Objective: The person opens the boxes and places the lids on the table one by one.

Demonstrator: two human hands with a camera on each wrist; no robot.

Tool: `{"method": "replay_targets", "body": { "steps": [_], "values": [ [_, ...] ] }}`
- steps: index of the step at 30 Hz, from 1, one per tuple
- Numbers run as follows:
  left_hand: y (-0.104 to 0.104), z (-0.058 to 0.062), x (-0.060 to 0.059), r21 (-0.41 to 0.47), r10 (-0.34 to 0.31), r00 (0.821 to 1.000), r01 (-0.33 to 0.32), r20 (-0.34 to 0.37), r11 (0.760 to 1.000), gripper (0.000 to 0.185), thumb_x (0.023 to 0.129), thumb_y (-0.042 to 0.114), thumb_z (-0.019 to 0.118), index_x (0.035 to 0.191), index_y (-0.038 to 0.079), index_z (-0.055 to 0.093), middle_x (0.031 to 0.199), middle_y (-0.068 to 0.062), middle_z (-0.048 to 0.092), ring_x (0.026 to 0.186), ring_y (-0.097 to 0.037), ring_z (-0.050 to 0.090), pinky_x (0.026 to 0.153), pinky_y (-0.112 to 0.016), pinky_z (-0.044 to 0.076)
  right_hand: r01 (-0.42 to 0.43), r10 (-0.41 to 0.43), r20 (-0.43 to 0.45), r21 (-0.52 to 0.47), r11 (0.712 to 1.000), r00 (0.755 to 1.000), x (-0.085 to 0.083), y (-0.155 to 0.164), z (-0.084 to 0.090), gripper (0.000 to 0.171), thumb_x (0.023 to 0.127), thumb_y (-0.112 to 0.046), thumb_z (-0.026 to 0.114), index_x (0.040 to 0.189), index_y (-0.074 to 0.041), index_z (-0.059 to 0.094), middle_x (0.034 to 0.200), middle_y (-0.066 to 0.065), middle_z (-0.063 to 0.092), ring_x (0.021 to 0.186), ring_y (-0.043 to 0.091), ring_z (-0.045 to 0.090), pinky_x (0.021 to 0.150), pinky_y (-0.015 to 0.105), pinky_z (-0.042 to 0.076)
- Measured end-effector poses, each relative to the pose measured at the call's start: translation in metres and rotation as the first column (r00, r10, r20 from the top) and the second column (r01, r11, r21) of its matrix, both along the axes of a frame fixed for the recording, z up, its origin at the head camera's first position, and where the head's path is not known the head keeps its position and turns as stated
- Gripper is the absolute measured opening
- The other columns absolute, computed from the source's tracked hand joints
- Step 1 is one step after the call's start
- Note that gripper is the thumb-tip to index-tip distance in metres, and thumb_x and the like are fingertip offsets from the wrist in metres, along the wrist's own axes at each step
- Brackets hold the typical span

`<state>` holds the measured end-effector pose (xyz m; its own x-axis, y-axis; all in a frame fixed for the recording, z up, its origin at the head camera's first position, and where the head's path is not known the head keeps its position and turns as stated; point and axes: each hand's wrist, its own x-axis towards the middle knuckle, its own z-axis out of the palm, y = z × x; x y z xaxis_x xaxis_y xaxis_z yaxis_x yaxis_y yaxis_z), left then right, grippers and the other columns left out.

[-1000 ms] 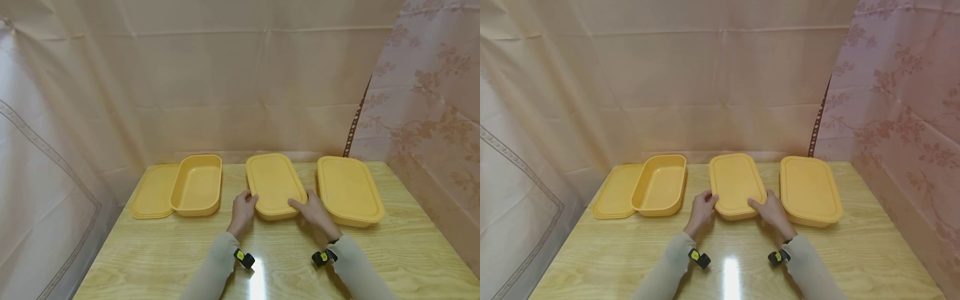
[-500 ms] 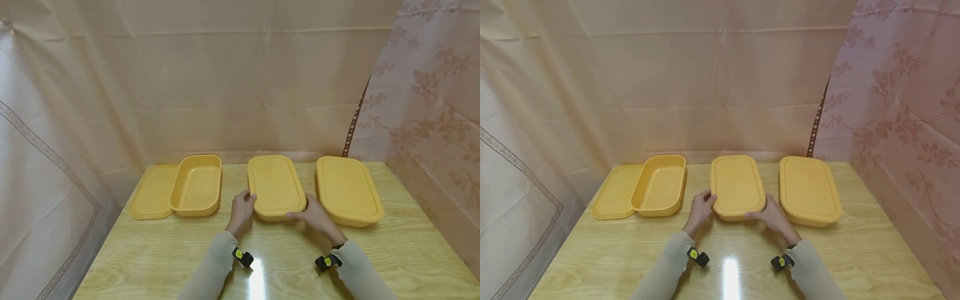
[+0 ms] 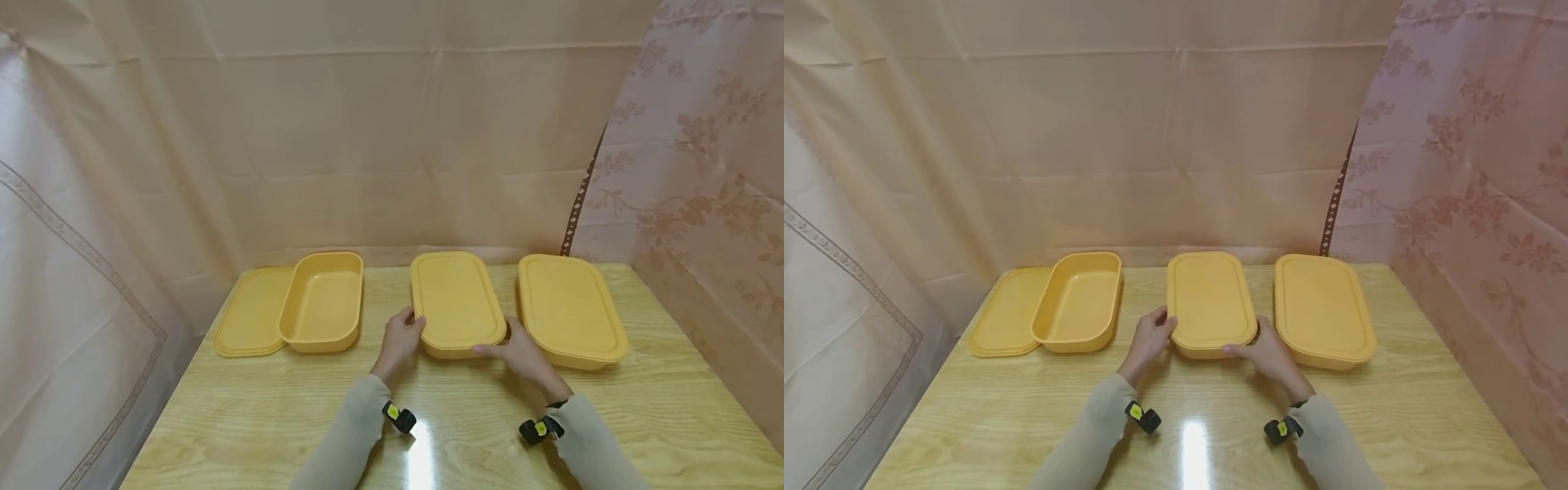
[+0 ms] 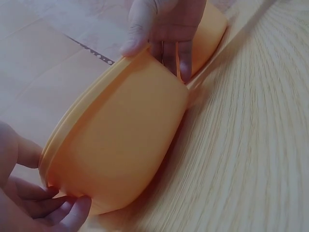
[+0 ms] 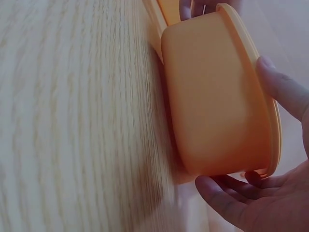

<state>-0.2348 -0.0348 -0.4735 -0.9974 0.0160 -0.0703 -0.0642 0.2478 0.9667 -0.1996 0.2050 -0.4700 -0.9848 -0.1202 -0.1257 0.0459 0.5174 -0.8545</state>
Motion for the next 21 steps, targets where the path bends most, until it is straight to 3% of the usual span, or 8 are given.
{"method": "replay_targets", "body": {
  "steps": [9, 14, 21],
  "values": [
    [0.008, 0.001, 0.001, 0.071, 0.002, 1.0, -0.003, 0.016, 0.998, 0.039, 0.097, 0.012, 0.057, 0.134, -0.001, 0.056, 0.114, -0.015, 0.064, 0.102, -0.019, 0.059, 0.088, -0.03, 0.053, 0.015, -0.015, -0.045, -0.007, 1.0, 0.999, 0.003, 0.007, 0.0, 0.101, 0.078, -0.043, 0.08, 0.148, 0.004, 0.025, 0.14, 0.026, 0.047, 0.132, 0.041, 0.043, 0.108, 0.059, 0.033],
    [0.011, 0.0, 0.001, 0.01, -0.01, 1.0, 0.01, -0.011, 1.0, 0.039, 0.097, 0.014, 0.057, 0.133, -0.001, 0.057, 0.114, -0.015, 0.066, 0.102, -0.02, 0.061, 0.087, -0.029, 0.053, 0.017, -0.018, -0.057, -0.009, 1.0, 0.998, 0.003, 0.012, -0.002, 0.095, 0.08, -0.039, 0.079, 0.148, 0.003, 0.028, 0.138, 0.025, 0.049, 0.126, 0.039, 0.049, 0.101, 0.054, 0.042],
    [0.015, 0.001, 0.0, -0.031, -0.029, 0.998, 0.027, -0.047, 0.999, 0.04, 0.098, 0.016, 0.056, 0.134, -0.002, 0.056, 0.118, -0.016, 0.066, 0.106, -0.022, 0.062, 0.089, -0.031, 0.054, 0.011, -0.01, -0.05, 0.002, 1.0, 0.999, 0.002, 0.018, 0.0, 0.098, 0.081, -0.039, 0.078, 0.15, 0.006, 0.023, 0.143, 0.028, 0.044, 0.129, 0.042, 0.045, 0.103, 0.055, 0.04]
  ]
}}
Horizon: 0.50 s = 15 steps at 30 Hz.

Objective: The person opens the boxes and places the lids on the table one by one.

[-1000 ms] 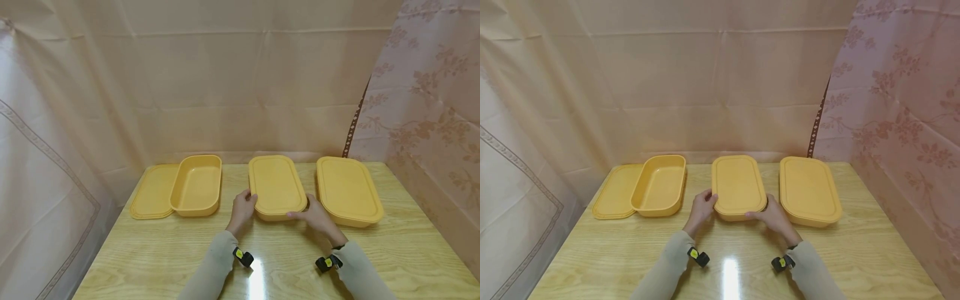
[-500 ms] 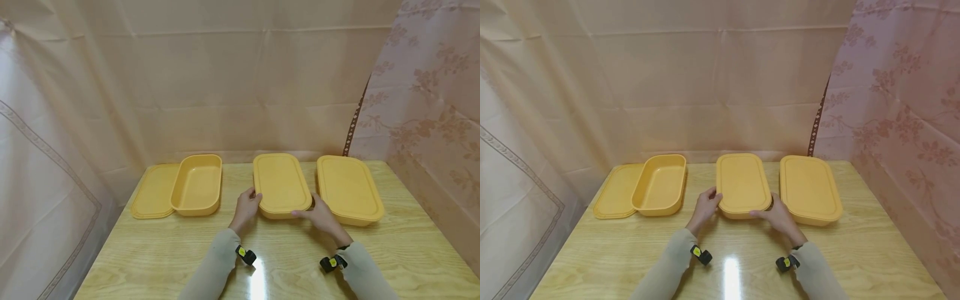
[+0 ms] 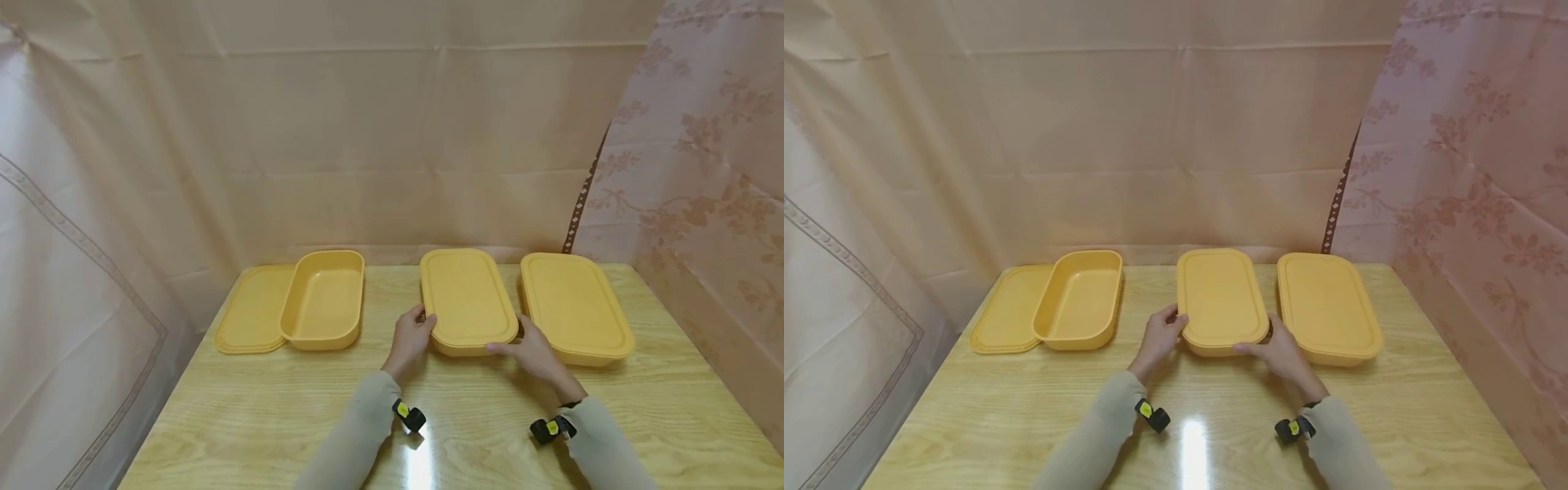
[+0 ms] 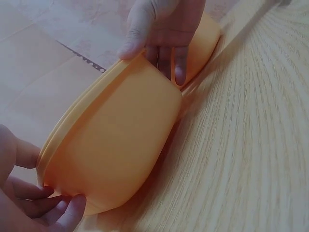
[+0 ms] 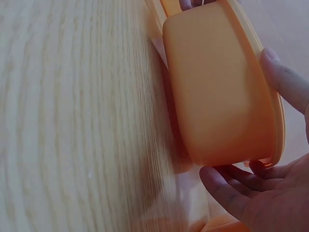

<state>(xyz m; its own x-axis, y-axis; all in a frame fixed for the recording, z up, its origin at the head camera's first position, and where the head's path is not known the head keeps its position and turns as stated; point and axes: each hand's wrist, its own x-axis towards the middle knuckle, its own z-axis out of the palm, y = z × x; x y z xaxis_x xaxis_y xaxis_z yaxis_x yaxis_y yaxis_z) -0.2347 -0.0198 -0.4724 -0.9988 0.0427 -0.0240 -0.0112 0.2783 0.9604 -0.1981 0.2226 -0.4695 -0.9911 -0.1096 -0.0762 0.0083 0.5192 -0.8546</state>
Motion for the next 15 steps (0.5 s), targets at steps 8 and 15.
{"method": "replay_targets", "body": {
  "steps": [8, 15],
  "values": [
    [0.008, 0.0, 0.0, -0.015, 0.018, 1.0, -0.018, -0.01, 1.0, 0.037, 0.097, 0.016, 0.058, 0.131, -0.001, 0.059, 0.112, -0.013, 0.068, 0.102, -0.019, 0.061, 0.085, -0.029, 0.053, 0.004, -0.004, 0.005, -0.008, 1.0, 1.0, -0.001, 0.009, -0.001, 0.1, 0.082, -0.039, 0.077, 0.152, 0.004, 0.019, 0.145, 0.028, 0.042, 0.129, 0.043, 0.045, 0.102, 0.056, 0.041],
    [0.015, -0.002, 0.002, -0.023, 0.002, 1.0, -0.002, -0.022, 1.0, 0.034, 0.097, 0.015, 0.058, 0.127, 0.0, 0.062, 0.111, -0.014, 0.068, 0.102, -0.02, 0.062, 0.083, -0.028, 0.054, 0.002, -0.002, -0.001, -0.002, 1.0, 1.0, -0.001, 0.017, -0.001, 0.097, 0.083, -0.038, 0.077, 0.151, 0.004, 0.021, 0.145, 0.027, 0.041, 0.131, 0.044, 0.042, 0.102, 0.058, 0.04]
  ]
}}
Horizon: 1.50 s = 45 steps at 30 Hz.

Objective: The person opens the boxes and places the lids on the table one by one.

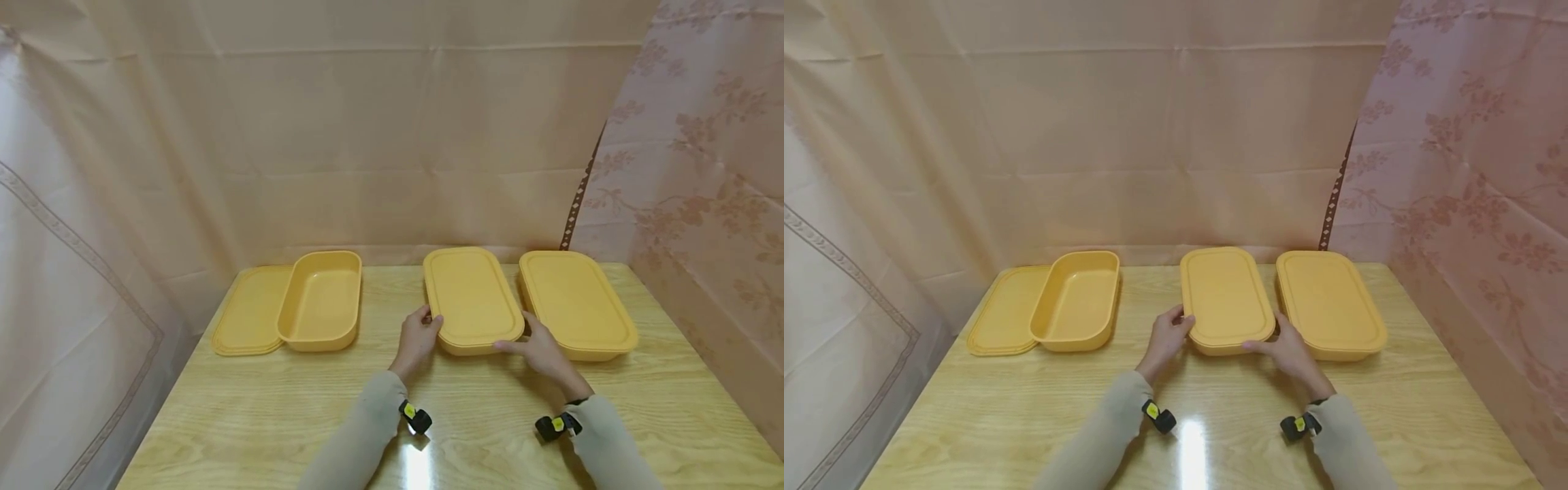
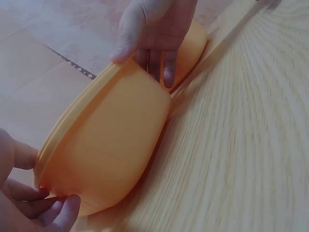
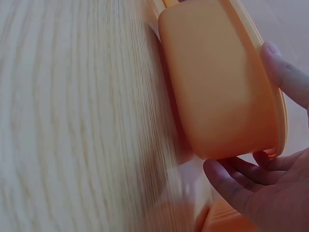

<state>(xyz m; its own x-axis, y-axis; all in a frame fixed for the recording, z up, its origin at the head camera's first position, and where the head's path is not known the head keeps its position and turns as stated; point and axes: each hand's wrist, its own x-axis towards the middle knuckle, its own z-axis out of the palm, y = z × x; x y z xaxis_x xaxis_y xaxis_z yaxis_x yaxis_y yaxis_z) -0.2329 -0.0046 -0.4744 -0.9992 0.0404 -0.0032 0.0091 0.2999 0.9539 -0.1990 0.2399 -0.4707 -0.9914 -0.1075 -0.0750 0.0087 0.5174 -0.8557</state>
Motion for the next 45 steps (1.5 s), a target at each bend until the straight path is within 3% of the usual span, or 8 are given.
{"method": "replay_targets", "body": {
  "steps": [8, 19, 24, 32, 35, 39, 41, 45],
  "values": [
    [0.006, -0.003, 0.0, -0.001, -0.019, 1.0, 0.019, -0.019, 1.0, 0.035, 0.097, 0.015, 0.057, 0.128, 0.0, 0.061, 0.112, -0.015, 0.068, 0.103, -0.022, 0.064, 0.083, -0.029, 0.056, 0.005, -0.005, 0.009, 0.0, 1.0, 1.0, 0.003, 0.005, 0.0, 0.094, 0.084, -0.038, 0.076, 0.149, 0.004, 0.023, 0.145, 0.028, 0.04, 0.134, 0.047, 0.038, 0.105, 0.063, 0.036],
    [0.01, -0.001, 0.0, -0.031, -0.051, 0.999, 0.05, -0.012, 0.998, 0.044, 0.1, 0.017, 0.053, 0.139, -0.004, 0.049, 0.12, -0.016, 0.065, 0.105, -0.021, 0.061, 0.087, -0.031, 0.054, 0.032, -0.032, 0.029, 0.0, 0.999, 0.999, 0.007, 0.005, -0.001, 0.093, 0.083, -0.039, 0.077, 0.147, 0.005, 0.025, 0.143, 0.029, 0.042, 0.135, 0.046, 0.037, 0.107, 0.062, 0.033],
    [0.011, -0.001, 0.0, -0.052, -0.052, 0.999, 0.052, -0.004, 0.997, 0.045, 0.101, 0.019, 0.052, 0.14, -0.004, 0.048, 0.123, -0.017, 0.064, 0.107, -0.022, 0.061, 0.09, -0.033, 0.053, 0.055, -0.055, 0.055, -0.012, 0.998, 0.997, 0.009, 0.003, -0.002, 0.098, 0.082, -0.039, 0.077, 0.149, 0.006, 0.021, 0.149, 0.03, 0.034, 0.14, 0.046, 0.029, 0.112, 0.064, 0.026],
    [0.012, 0.0, 0.001, -0.017, -0.03, 0.999, 0.03, 0.034, 0.999, 0.045, 0.1, 0.019, 0.053, 0.14, -0.002, 0.048, 0.119, -0.014, 0.063, 0.104, -0.019, 0.058, 0.091, -0.033, 0.052, 0.076, -0.077, 0.101, 0.012, 0.997, 0.992, 0.011, -0.001, 0.002, 0.105, 0.083, -0.044, 0.075, 0.152, 0.005, 0.012, 0.156, 0.031, 0.021, 0.145, 0.048, 0.016, 0.114, 0.065, 0.019],
    [0.014, -0.002, 0.002, -0.012, -0.031, 0.998, 0.032, 0.052, 0.999, 0.047, 0.101, 0.021, 0.051, 0.142, -0.002, 0.046, 0.123, -0.014, 0.061, 0.109, -0.019, 0.057, 0.095, -0.035, 0.05, 0.07, -0.07, 0.084, 0.01, 0.998, 0.994, 0.013, -0.001, 0.003, 0.091, 0.091, -0.046, 0.065, 0.15, 0.005, 0.019, 0.149, 0.03, 0.034, 0.14, 0.045, 0.031, 0.112, 0.06, 0.029],
    [0.017, -0.002, 0.004, -0.003, -0.041, 0.998, 0.041, 0.051, 0.999, 0.049, 0.102, 0.022, 0.05, 0.143, -0.002, 0.043, 0.13, -0.016, 0.059, 0.117, -0.023, 0.056, 0.102, -0.039, 0.047, 0.075, -0.075, 0.016, -0.009, 0.997, 0.997, 0.013, -0.001, 0.003, 0.069, 0.098, -0.048, 0.05, 0.14, 0.004, 0.035, 0.129, 0.024, 0.054, 0.116, 0.032, 0.054, 0.095, 0.042, 0.049],
    [0.017, -0.004, 0.004, -0.008, -0.047, 0.998, 0.047, 0.04, 0.999, 0.05, 0.102, 0.023, 0.049, 0.144, -0.003, 0.042, 0.133, -0.017, 0.057, 0.121, -0.025, 0.055, 0.105, -0.04, 0.046, 0.082, -0.082, 0.003, -0.029, 0.996, 0.997, 0.014, -0.001, 0.003, 0.065, 0.1, -0.047, 0.048, 0.138, 0.005, 0.037, 0.124, 0.023, 0.056, 0.111, 0.028, 0.057, 0.088, 0.037, 0.051],
    [0.017, -0.008, 0.006, -0.027, -0.057, 0.998, 0.057, 0.019, 0.998, 0.052, 0.103, 0.025, 0.047, 0.144, -0.006, 0.039, 0.136, -0.02, 0.055, 0.126, -0.028, 0.053, 0.108, -0.042, 0.044, 0.122, -0.121, 0.009, -0.009, 0.993, 0.993, 0.015, -0.002, -0.001, 0.068, 0.099, -0.048, 0.049, 0.14, 0.005, 0.037, 0.127, 0.023, 0.056, 0.114, 0.029, 0.056, 0.09, 0.034, 0.05]
  ]
}}
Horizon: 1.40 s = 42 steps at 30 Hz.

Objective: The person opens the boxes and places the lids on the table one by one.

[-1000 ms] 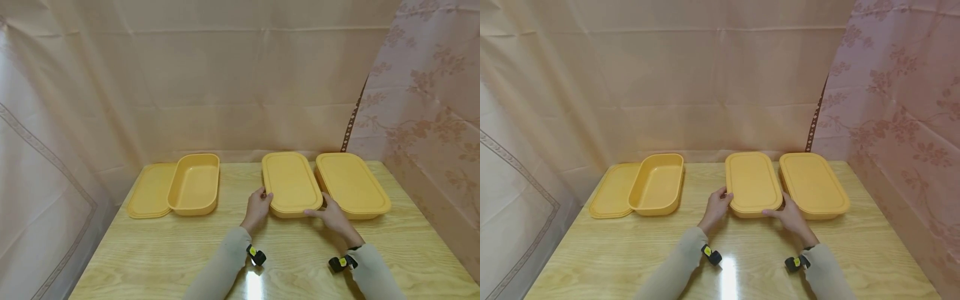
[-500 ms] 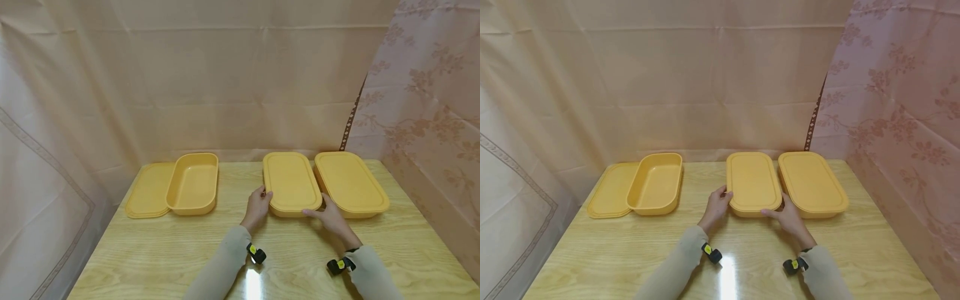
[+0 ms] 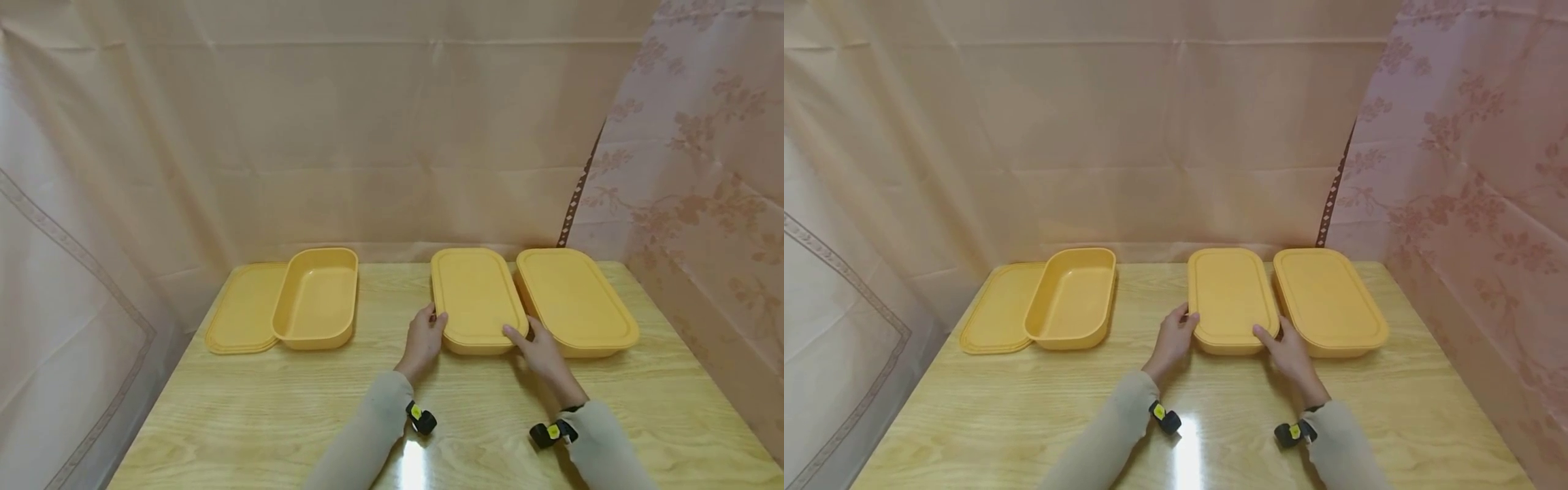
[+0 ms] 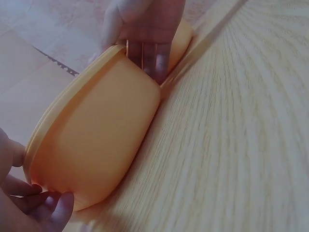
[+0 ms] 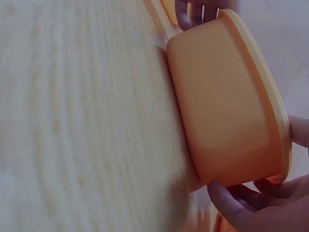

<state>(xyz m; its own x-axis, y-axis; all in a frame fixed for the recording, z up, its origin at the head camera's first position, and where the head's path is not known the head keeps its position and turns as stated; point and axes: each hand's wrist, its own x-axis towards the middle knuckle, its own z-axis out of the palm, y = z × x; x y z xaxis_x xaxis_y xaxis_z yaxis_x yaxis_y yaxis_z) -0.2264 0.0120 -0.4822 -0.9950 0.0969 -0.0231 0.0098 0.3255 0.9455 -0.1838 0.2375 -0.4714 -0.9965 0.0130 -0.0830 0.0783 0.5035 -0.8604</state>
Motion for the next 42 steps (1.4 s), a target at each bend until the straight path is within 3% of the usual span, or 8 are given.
{"method": "replay_targets", "body": {
  "steps": [6, 14, 33, 42],
  "values": [
    [-0.0011, -0.0036, 0.0002, -0.004, -0.022, 0.999, 0.021, -0.041, 1.0, 0.051, 0.104, 0.026, 0.045, 0.144, -0.005, 0.04, 0.137, -0.022, 0.053, 0.125, -0.031, 0.054, 0.106, -0.042, 0.046, 0.039, -0.038, 0.006, -0.027, 0.999, 0.999, 0.0007, -0.0014, -0.0033, 0.067, 0.1, -0.046, 0.049, 0.143, 0.004, 0.036, 0.13, 0.025, 0.055, 0.118, 0.03, 0.055, 0.088, 0.026, 0.05],
    [-0.001, -0.0018, 0.0003, -0.011, -0.006, 0.999, 0.005, -0.054, 1.0, 0.047, 0.104, 0.022, 0.047, 0.142, -0.005, 0.044, 0.133, -0.021, 0.056, 0.118, -0.029, 0.058, 0.1, -0.039, 0.05, 0.07, -0.069, 0.032, -0.059, 0.996, 0.997, 0.0034, -0.0064, -0.0038, 0.063, 0.101, -0.042, 0.047, 0.143, 0.003, 0.035, 0.132, 0.027, 0.052, 0.122, 0.034, 0.053, 0.091, 0.035, 0.054],
    [-0.002, -0.0024, 0.0029, -0.029, 0.006, 0.997, -0.009, -0.074, 1.0, 0.048, 0.104, 0.023, 0.046, 0.141, -0.006, 0.044, 0.132, -0.022, 0.056, 0.118, -0.03, 0.058, 0.1, -0.04, 0.05, 0.082, -0.077, 0.052, -0.104, 0.991, 0.996, 0.0038, -0.0091, -0.0052, 0.067, 0.102, -0.039, 0.047, 0.147, 0.006, 0.026, 0.137, 0.03, 0.045, 0.125, 0.038, 0.051, 0.087, 0.032, 0.056],
    [-0.0001, -0.0055, 0.0015, -0.009, -0.008, 0.998, 0.007, -0.063, 1.0, 0.053, 0.104, 0.024, 0.045, 0.144, -0.009, 0.036, 0.137, -0.024, 0.053, 0.123, -0.031, 0.056, 0.102, -0.04, 0.049, 0.074, -0.068, 0.05, -0.121, 0.99, 0.996, 0.0044, -0.0068, -0.0061, 0.066, 0.102, -0.038, 0.046, 0.146, 0.007, 0.025, 0.138, 0.029, 0.043, 0.125, 0.04, 0.051, 0.087, 0.033, 0.056]
  ]
}}
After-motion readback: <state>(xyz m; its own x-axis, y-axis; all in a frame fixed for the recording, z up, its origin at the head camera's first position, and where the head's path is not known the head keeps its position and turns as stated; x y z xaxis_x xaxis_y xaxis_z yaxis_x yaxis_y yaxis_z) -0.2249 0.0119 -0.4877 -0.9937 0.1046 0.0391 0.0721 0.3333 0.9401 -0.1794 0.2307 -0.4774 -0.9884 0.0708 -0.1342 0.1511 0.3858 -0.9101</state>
